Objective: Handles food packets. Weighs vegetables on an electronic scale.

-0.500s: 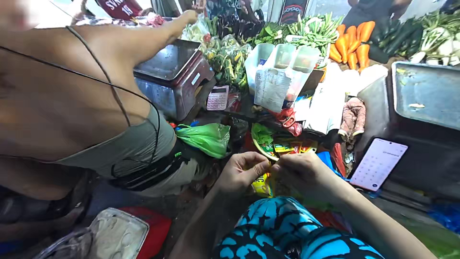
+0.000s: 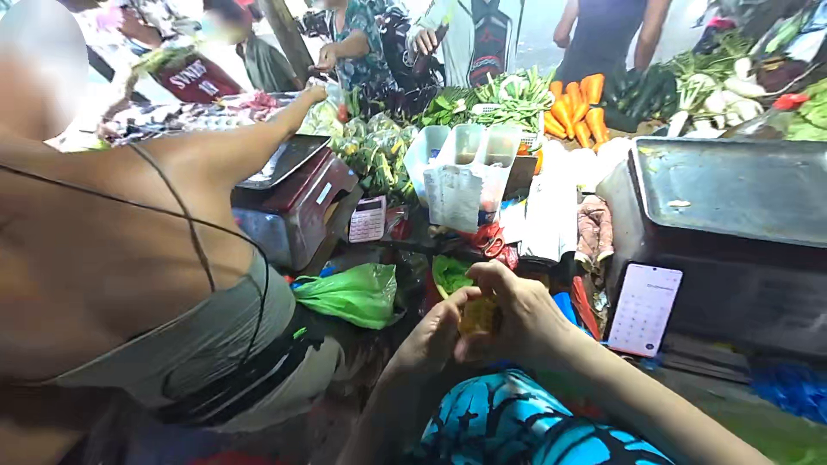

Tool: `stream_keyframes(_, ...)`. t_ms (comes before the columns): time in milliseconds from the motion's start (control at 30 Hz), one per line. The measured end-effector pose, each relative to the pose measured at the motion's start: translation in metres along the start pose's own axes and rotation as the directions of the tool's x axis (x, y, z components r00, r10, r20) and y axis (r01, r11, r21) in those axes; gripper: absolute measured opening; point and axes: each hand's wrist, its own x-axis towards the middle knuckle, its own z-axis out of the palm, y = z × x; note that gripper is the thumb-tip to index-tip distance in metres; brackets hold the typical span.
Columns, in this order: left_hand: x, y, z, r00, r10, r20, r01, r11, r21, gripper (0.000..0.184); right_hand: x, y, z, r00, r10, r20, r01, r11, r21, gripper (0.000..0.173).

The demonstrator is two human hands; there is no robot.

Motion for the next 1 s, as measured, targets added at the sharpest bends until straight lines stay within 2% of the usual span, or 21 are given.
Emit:
stream_keyframes(33, 0.002, -0.004, 0.000, 0.998, -0.059, 0.029, 0.061, 0.996, -0.065, 0.037, -0.002, 0.004, 0.003, 1.000, 0.014, -0.028, -0.013, 0.999, 0.033, 0.083)
stream_keyframes(67, 0.005, -0.005, -0.001, 0.991, -0.126, 0.045, 0.131, 0.984, -0.122, 0.024, -0.004, 0.008, 0.006, 0.998, 0.016, -0.053, -0.012, 0.997, 0.080, 0.095)
stream_keyframes(133, 0.006, -0.006, -0.001, 0.978, -0.207, 0.016, 0.208, 0.972, -0.110, 0.019, -0.009, 0.021, 0.011, 0.998, 0.045, -0.047, -0.031, 0.965, 0.260, 0.104)
stream_keyframes(167, 0.004, -0.005, -0.005, 0.979, -0.202, 0.004, 0.202, 0.977, -0.074, 0.019, -0.011, 0.029, 0.011, 0.997, 0.071, 0.019, -0.073, 0.923, 0.377, 0.097)
stream_keyframes(200, 0.000, -0.003, -0.011, 0.984, -0.177, -0.006, 0.176, 0.983, -0.046, 0.021, -0.014, 0.038, 0.008, 0.987, 0.095, 0.133, -0.149, 0.860, 0.488, 0.083)
stream_keyframes(267, -0.012, 0.001, -0.027, 0.992, -0.125, -0.017, 0.125, 0.992, -0.015, 0.026, -0.021, 0.054, 0.006, 0.923, 0.085, 0.375, -0.320, 0.711, 0.627, 0.042)
stream_keyframes(300, -0.019, 0.004, -0.035, 0.992, -0.123, -0.038, 0.124, 0.992, 0.012, 0.028, -0.024, 0.057, 0.008, 0.900, 0.067, 0.430, -0.360, 0.671, 0.648, 0.029)
stream_keyframes(367, -0.033, 0.007, -0.042, 0.979, -0.161, -0.128, 0.176, 0.977, 0.119, 0.028, -0.026, 0.052, 0.016, 0.882, 0.082, 0.464, -0.393, 0.673, 0.627, 0.021)
stream_keyframes(500, -0.059, -0.001, -0.033, 0.910, -0.211, -0.358, 0.297, 0.932, 0.206, 0.022, -0.019, 0.034, 0.032, 0.868, 0.071, 0.492, -0.352, 0.787, 0.507, 0.025)
stream_keyframes(633, -0.090, -0.021, -0.027, 0.902, 0.015, -0.432, 0.085, 0.974, 0.210, 0.021, -0.011, 0.013, 0.046, 0.894, 0.001, 0.447, -0.234, 0.854, 0.465, 0.028)
stream_keyframes(733, -0.110, -0.026, -0.030, 0.876, 0.178, -0.448, -0.109, 0.978, 0.176, 0.020, -0.001, -0.017, 0.046, 0.875, 0.035, 0.483, -0.274, 0.858, 0.435, 0.023)
stream_keyframes(833, -0.129, -0.024, -0.037, 0.856, 0.258, -0.448, -0.204, 0.965, 0.166, 0.020, 0.007, -0.042, 0.053, 0.871, 0.029, 0.490, -0.247, 0.889, 0.386, 0.019)
stream_keyframes(1000, -0.149, -0.019, -0.044, 0.827, 0.328, -0.456, -0.297, 0.944, 0.141, 0.019, 0.010, -0.067, 0.066, 0.906, -0.006, 0.423, -0.169, 0.912, 0.374, 0.017)
